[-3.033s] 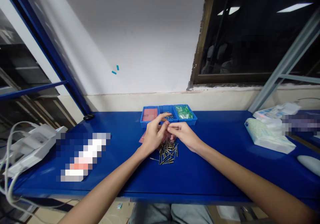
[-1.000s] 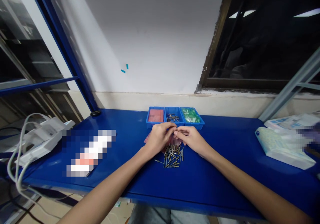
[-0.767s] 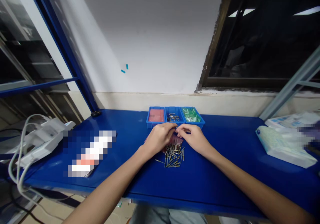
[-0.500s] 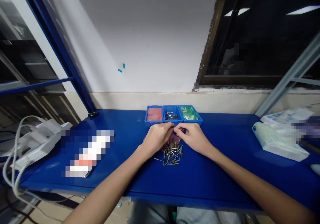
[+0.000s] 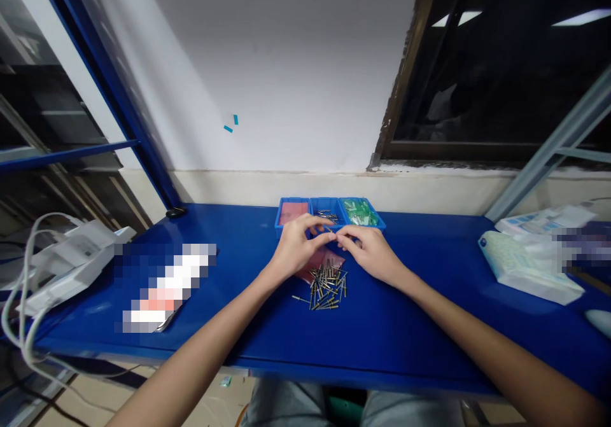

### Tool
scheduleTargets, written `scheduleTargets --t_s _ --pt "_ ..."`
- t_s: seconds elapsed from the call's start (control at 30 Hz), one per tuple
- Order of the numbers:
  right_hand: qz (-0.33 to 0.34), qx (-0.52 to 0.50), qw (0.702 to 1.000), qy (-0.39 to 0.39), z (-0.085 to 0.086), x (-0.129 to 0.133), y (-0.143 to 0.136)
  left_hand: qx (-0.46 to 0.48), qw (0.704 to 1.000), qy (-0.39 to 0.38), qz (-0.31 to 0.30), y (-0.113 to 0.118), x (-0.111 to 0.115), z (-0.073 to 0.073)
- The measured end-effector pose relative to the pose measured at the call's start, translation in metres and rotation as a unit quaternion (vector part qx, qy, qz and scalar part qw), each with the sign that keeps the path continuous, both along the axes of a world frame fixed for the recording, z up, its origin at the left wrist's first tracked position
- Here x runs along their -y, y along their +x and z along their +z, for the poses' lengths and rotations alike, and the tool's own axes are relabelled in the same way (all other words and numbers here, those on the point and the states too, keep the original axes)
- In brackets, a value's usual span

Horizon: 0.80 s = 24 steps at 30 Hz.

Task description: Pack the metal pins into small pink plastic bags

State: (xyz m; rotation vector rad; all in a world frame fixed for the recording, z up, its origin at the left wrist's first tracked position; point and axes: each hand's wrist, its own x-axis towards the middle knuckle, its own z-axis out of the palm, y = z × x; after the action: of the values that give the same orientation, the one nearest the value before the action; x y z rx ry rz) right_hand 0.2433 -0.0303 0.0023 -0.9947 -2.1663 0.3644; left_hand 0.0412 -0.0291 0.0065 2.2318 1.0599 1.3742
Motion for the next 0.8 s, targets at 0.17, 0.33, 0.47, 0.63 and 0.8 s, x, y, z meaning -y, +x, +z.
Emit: scheduleTargets --t_s 0.17,0.33,0.47,0.63,0.8 --pt "-0.083 0.121 0.980 0.131 0.012 -0.030 0.017 -0.015 0.998 0.032 0.061 -0.013 -0.003 0.009" --pt "-0.132 0.196 0.959 0.156 0.009 -0.056 0.016 -0.110 0.992 0.029 0.057 -0.030 -0.011 0.009" --pt "-0.112 0.181 0.962 0.173 0.001 -0.032 0.010 -0.221 0.974 0.038 0.028 -0.036 -0.016 0.003" --pt "0.000 0.156 0.985 0.069 -0.008 0.003 0.003 -0.281 0.956 0.021 0.083 -0.035 -0.016 -0.004" --pt "0.038 0.135 0.990 0.009 -0.013 0.004 -0.004 -0.289 0.955 0.014 0.067 -0.030 -0.015 -0.008"
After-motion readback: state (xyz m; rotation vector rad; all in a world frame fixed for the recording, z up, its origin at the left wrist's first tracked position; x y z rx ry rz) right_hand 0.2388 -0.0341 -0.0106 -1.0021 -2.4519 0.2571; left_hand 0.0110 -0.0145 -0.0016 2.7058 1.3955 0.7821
